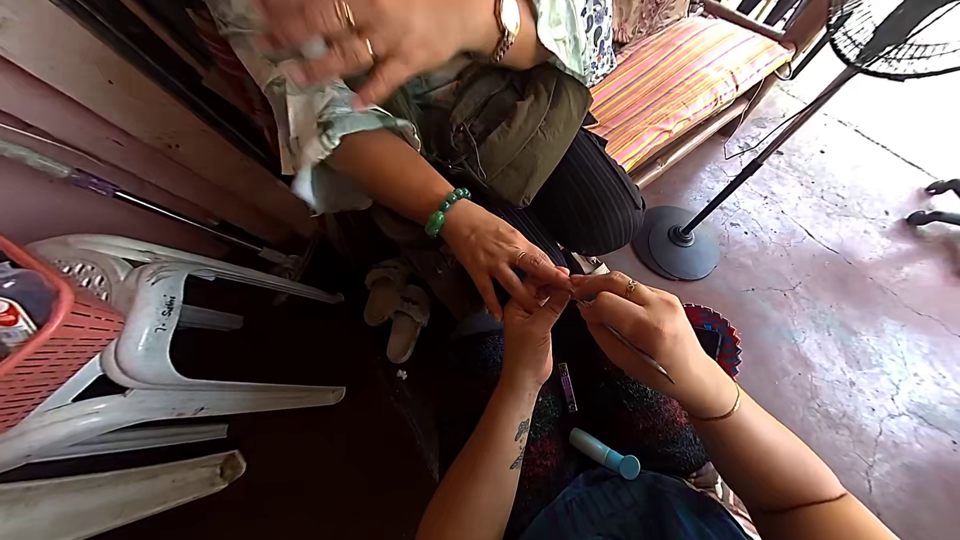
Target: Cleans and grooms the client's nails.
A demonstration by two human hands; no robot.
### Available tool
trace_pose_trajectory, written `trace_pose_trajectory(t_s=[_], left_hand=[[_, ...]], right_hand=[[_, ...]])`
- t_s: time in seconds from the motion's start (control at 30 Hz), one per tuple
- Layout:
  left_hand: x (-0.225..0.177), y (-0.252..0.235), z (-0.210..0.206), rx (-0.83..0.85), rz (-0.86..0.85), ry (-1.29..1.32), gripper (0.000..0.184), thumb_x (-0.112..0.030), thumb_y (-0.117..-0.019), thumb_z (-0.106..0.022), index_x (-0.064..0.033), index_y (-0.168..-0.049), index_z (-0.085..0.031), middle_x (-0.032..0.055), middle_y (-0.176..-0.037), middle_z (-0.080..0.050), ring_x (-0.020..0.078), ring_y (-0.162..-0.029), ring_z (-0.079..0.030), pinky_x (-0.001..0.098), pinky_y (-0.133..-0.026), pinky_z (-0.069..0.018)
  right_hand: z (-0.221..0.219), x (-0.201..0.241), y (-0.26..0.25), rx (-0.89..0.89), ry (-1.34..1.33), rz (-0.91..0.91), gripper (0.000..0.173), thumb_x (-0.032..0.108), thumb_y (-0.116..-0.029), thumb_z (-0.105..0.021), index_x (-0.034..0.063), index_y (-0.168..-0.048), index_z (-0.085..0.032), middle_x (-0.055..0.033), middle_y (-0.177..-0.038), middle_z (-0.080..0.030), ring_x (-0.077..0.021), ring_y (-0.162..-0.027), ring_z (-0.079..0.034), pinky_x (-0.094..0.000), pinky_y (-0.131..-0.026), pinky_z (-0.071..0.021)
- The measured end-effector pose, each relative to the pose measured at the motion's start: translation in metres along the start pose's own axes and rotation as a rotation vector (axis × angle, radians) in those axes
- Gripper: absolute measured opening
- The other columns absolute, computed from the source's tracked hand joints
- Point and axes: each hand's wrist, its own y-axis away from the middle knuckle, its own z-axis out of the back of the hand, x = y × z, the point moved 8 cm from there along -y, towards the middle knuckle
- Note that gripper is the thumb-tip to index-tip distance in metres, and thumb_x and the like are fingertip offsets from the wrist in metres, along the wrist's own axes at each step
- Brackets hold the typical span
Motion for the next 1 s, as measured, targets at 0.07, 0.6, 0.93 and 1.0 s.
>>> trace_pose_trajectory(t_s=[0.07,0.6,0.93,1.0], left_hand=[[-0.0005,-0.0003,-0.0001,0.001,0.000,-0.012,0.020,0.000,-0.0902,-0.070,-0.0043,-0.109,-0.075,0.0051,-0.106,-0.074,0.0127,-0.102,-0.069,0.0328,-0.096,-0.0551],[-0.0004,0.0026,0.0021,-0.055,-0.032,-0.015,0.013,-0.010,-0.0970,-0.064,-0.0078,-0.101,-0.076,0.0032,-0.099,-0.075,0.0122,-0.095,-0.069,0.0332,-0.095,-0.0548],[-0.0008,0.0029,0.0017,-0.043,-0.028,0.015,0.010,-0.011,-0.0955,-0.067,-0.0071,-0.100,-0.076,0.0038,-0.097,-0.075,0.0124,-0.094,-0.070,0.0320,-0.093,-0.0561],[-0.0015,0.0031,0.0016,-0.040,-0.031,0.011,0.011,-0.010,-0.0958,-0.066,-0.0063,-0.099,-0.076,0.0042,-0.095,-0.075,0.0124,-0.092,-0.071,0.0319,-0.092,-0.0567]], right_hand=[[0.0002,-0.0003,0.0002,0.013,0.009,-0.005,0.015,-0.001,-0.0929,-0.059,0.0031,-0.082,-0.069,-0.0139,-0.103,-0.074,-0.0207,-0.105,-0.071,-0.0304,-0.083,-0.0587],[-0.0026,-0.0006,0.0011,0.021,-0.019,0.016,0.017,-0.002,-0.0923,-0.059,0.0024,-0.080,-0.069,-0.0144,-0.101,-0.074,-0.0223,-0.104,-0.072,-0.0316,-0.083,-0.0589],[-0.0007,-0.0046,0.0019,0.011,-0.074,0.016,0.016,-0.002,-0.0927,-0.060,0.0019,-0.079,-0.068,-0.0137,-0.102,-0.074,-0.0198,-0.103,-0.071,-0.0300,-0.084,-0.0586],[0.0018,-0.0046,0.0035,0.030,-0.094,-0.002,0.016,-0.002,-0.0928,-0.060,0.0018,-0.079,-0.067,-0.0133,-0.103,-0.074,-0.0190,-0.106,-0.071,-0.0290,-0.087,-0.0585]])
